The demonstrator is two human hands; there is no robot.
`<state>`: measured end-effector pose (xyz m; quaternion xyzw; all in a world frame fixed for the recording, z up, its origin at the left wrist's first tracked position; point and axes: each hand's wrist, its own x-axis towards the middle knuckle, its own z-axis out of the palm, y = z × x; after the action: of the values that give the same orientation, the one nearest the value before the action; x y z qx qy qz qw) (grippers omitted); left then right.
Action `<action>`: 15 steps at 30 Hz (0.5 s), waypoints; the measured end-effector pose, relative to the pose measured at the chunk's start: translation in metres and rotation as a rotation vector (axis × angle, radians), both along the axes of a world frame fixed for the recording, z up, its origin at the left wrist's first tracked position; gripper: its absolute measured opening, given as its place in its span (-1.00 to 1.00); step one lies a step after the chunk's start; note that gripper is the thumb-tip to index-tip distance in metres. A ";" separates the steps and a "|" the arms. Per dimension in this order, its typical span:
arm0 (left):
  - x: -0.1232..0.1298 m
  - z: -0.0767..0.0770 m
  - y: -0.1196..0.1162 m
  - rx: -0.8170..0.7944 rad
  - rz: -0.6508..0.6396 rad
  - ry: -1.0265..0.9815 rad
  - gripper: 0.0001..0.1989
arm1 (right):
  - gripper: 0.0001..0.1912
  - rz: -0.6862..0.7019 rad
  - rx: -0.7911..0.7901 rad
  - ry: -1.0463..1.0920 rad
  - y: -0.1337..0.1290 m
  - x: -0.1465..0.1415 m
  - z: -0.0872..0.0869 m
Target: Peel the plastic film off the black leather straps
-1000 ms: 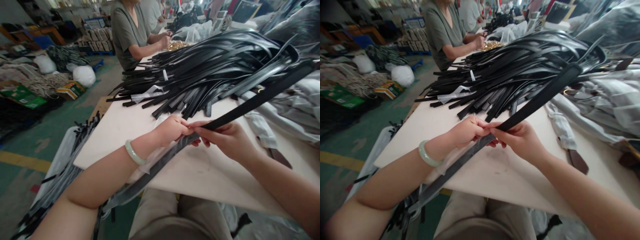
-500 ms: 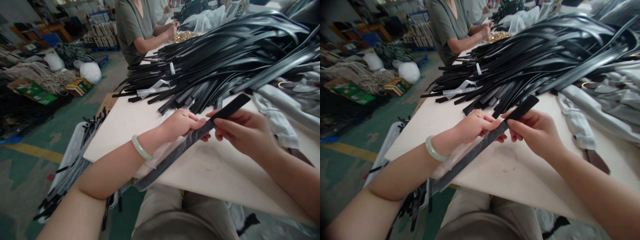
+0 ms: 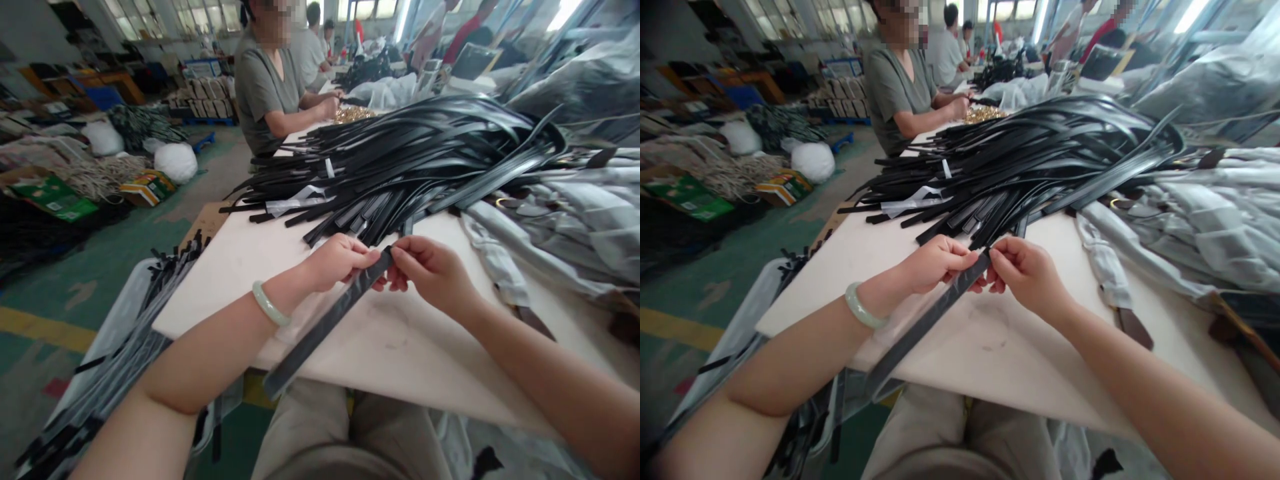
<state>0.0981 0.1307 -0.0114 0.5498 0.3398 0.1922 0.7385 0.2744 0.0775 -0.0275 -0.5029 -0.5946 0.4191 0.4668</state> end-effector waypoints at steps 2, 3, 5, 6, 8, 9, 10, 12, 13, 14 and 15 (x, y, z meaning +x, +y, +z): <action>0.001 0.000 -0.003 0.030 -0.008 0.011 -0.50 | -0.64 0.006 -0.005 0.035 0.001 -0.001 0.000; 0.001 0.000 -0.004 0.049 -0.009 0.021 -0.47 | -0.63 0.009 -0.013 0.051 0.002 -0.001 0.000; 0.000 0.004 -0.007 0.089 -0.024 0.045 -0.44 | -0.61 0.007 -0.032 0.086 0.003 0.000 0.001; -0.002 0.008 -0.008 0.108 -0.049 0.055 -0.43 | -0.61 0.007 -0.042 0.109 0.004 0.000 0.001; -0.009 0.018 -0.009 0.128 -0.156 0.066 -0.40 | -0.59 0.015 -0.057 0.160 0.005 -0.001 0.001; -0.015 0.023 -0.010 0.124 -0.233 0.073 -0.38 | -0.59 0.023 -0.057 0.180 0.006 -0.001 0.001; -0.021 0.028 -0.013 0.113 -0.306 0.087 -0.35 | -0.58 0.031 -0.051 0.193 0.006 -0.002 0.001; -0.035 0.034 -0.023 0.072 -0.364 0.150 -0.37 | -0.58 0.045 -0.028 0.197 0.004 -0.002 0.002; -0.041 0.034 -0.030 0.049 -0.334 0.195 -0.43 | -0.59 0.051 -0.015 0.194 0.002 -0.003 0.003; -0.047 0.033 -0.039 0.033 -0.265 0.235 -0.48 | -0.60 0.059 -0.003 0.194 0.000 -0.003 0.004; -0.052 0.031 -0.048 0.027 -0.174 0.261 -0.52 | -0.60 0.065 0.008 0.198 -0.001 -0.003 0.005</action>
<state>0.0465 0.0825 0.0196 0.6074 0.3814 0.0591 0.6943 0.2709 0.0762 -0.0221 -0.4376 -0.5633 0.4794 0.5113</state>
